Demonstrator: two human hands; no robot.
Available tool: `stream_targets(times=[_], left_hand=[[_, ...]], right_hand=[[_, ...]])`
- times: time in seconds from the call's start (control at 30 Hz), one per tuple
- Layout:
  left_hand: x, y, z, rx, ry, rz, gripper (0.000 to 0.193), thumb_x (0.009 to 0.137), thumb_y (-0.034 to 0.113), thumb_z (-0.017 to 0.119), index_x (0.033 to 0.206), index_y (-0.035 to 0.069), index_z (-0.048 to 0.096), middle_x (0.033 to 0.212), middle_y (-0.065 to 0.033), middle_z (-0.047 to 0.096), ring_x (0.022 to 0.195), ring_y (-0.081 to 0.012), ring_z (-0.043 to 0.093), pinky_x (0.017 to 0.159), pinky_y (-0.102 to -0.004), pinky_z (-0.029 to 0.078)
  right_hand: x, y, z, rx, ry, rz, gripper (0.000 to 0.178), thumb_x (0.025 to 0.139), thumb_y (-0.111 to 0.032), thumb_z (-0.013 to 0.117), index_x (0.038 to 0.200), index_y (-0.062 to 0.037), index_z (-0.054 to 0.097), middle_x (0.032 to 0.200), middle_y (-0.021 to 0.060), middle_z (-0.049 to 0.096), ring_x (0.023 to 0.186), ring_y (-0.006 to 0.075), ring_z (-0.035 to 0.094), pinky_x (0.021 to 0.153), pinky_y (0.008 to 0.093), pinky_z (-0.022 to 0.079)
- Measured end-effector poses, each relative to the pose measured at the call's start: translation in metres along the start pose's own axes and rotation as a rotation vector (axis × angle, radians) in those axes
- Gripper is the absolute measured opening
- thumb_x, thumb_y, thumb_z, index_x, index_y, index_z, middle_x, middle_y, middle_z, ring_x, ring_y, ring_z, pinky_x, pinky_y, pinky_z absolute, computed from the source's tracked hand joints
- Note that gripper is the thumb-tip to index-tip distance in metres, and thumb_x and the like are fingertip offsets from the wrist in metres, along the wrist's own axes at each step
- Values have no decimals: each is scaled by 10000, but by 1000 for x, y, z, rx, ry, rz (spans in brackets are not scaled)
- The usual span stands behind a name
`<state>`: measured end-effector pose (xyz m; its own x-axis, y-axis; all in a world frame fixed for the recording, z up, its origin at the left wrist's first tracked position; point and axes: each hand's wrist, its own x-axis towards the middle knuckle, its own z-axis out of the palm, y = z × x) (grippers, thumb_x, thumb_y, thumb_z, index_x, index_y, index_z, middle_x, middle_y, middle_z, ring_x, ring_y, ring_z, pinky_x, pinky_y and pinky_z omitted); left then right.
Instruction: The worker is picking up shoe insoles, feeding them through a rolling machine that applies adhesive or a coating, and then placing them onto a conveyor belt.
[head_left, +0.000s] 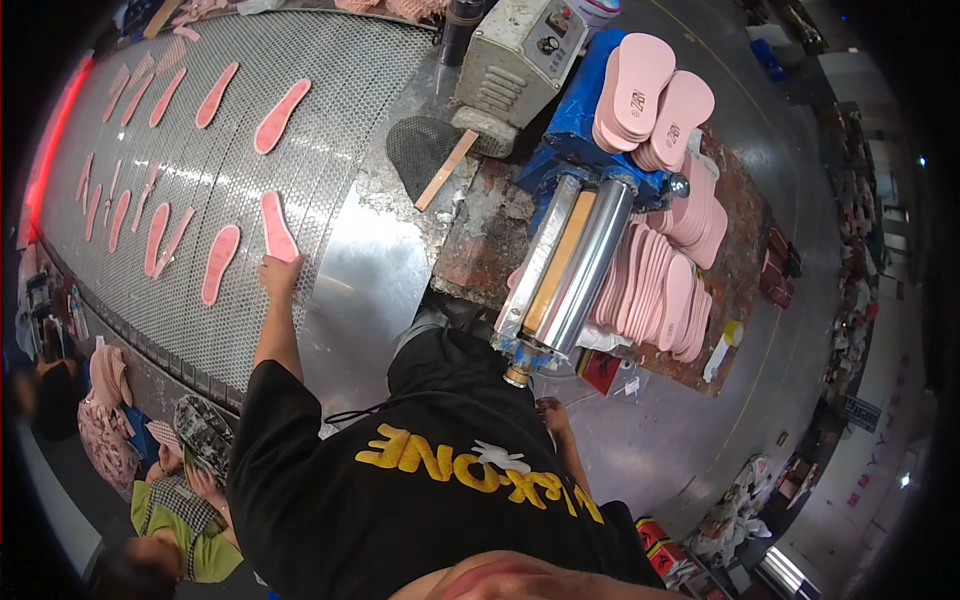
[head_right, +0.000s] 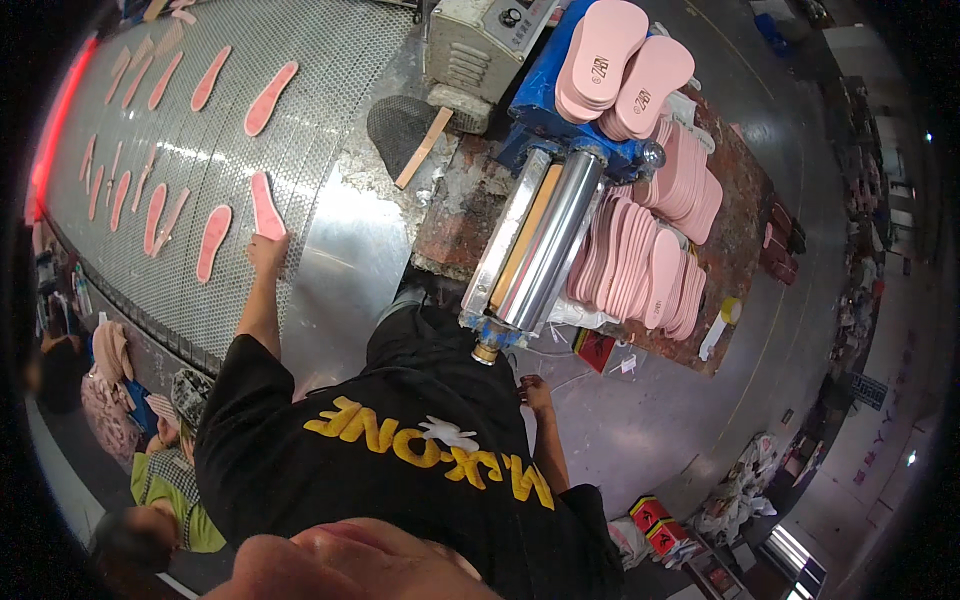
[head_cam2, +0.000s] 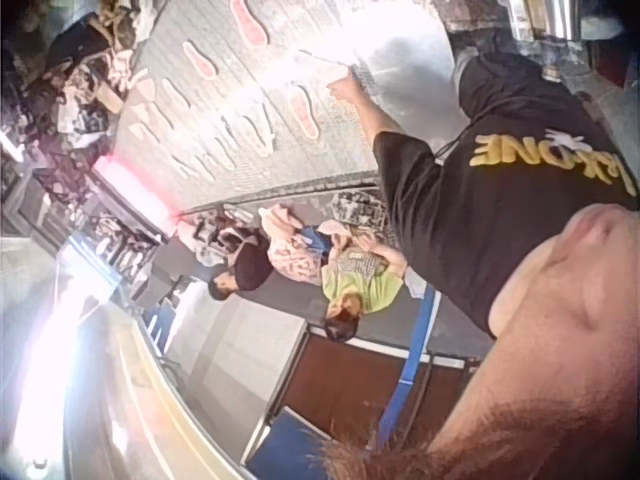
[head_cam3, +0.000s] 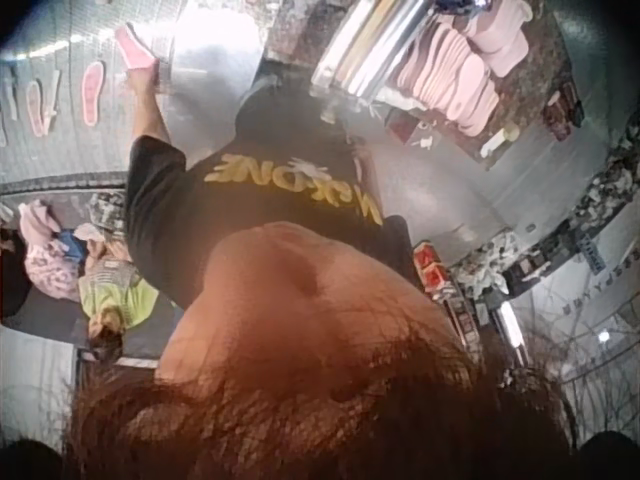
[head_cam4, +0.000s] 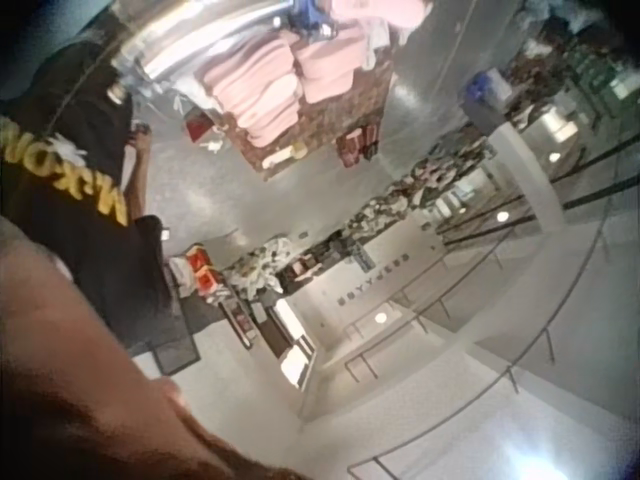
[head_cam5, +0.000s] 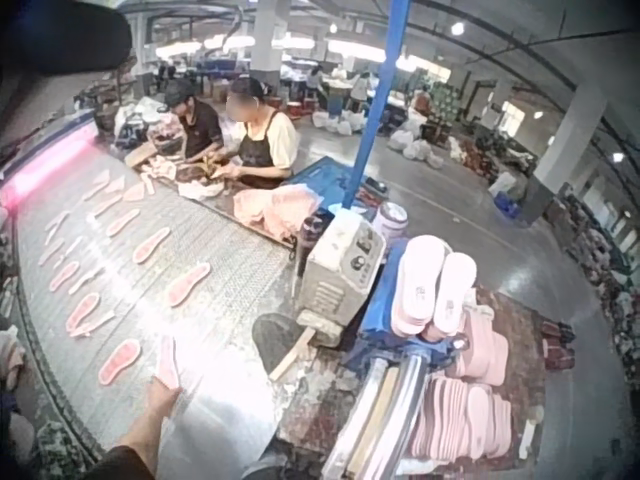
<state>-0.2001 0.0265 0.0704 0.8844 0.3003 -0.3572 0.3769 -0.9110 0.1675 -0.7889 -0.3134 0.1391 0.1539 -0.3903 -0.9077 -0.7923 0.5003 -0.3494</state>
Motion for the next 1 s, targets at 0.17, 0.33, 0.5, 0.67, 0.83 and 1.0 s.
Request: stream_targets(times=[0.17,0.33,0.5,0.67,0.83,1.0], left_hand=[[0,7,-5,57,-4,27,862,626,350,753,1277,-12,319,1282,-269,392,1183,-445,407,987,-493,387],[23,-28,4,15,67,232,784,660,207,718,1292,-18,313,1288,-264,391,1162,-453,429,984,-477,395],[10,-43,25,-163,123,271,808,650,92,695,1340,-30,293,1257,-292,428,1180,-445,437,1028,-427,362],[39,-59,35,-789,34,-109,681,686,70,680,1272,-20,345,942,-205,546,750,-293,571,645,-376,472],[29,-56,14,-1113,-127,-590,367,790,196,636,1055,3,471,654,-104,500,443,-194,446,367,-315,334],[28,-36,9,-1058,-128,-592,324,832,251,607,982,-16,501,652,-132,506,427,-219,441,355,-334,338]], right_hand=[[11,22,6,21,-36,-162,203,860,-134,496,1027,-52,579,728,30,585,574,113,521,488,269,416],[14,28,17,-83,-19,-285,209,850,-118,518,1017,-14,588,752,18,582,594,103,511,512,260,405],[13,38,11,-82,46,-281,203,840,-99,523,1011,-13,592,768,18,584,637,100,513,554,251,410],[27,48,4,-54,3,-273,199,826,-72,529,1013,-25,576,775,26,589,640,105,514,559,257,416],[14,14,13,70,-55,-112,234,788,-33,504,1012,-31,574,786,25,581,645,112,515,541,262,414],[18,21,13,32,-9,-139,280,766,-20,497,1035,-25,574,806,28,578,661,121,523,532,260,409]])
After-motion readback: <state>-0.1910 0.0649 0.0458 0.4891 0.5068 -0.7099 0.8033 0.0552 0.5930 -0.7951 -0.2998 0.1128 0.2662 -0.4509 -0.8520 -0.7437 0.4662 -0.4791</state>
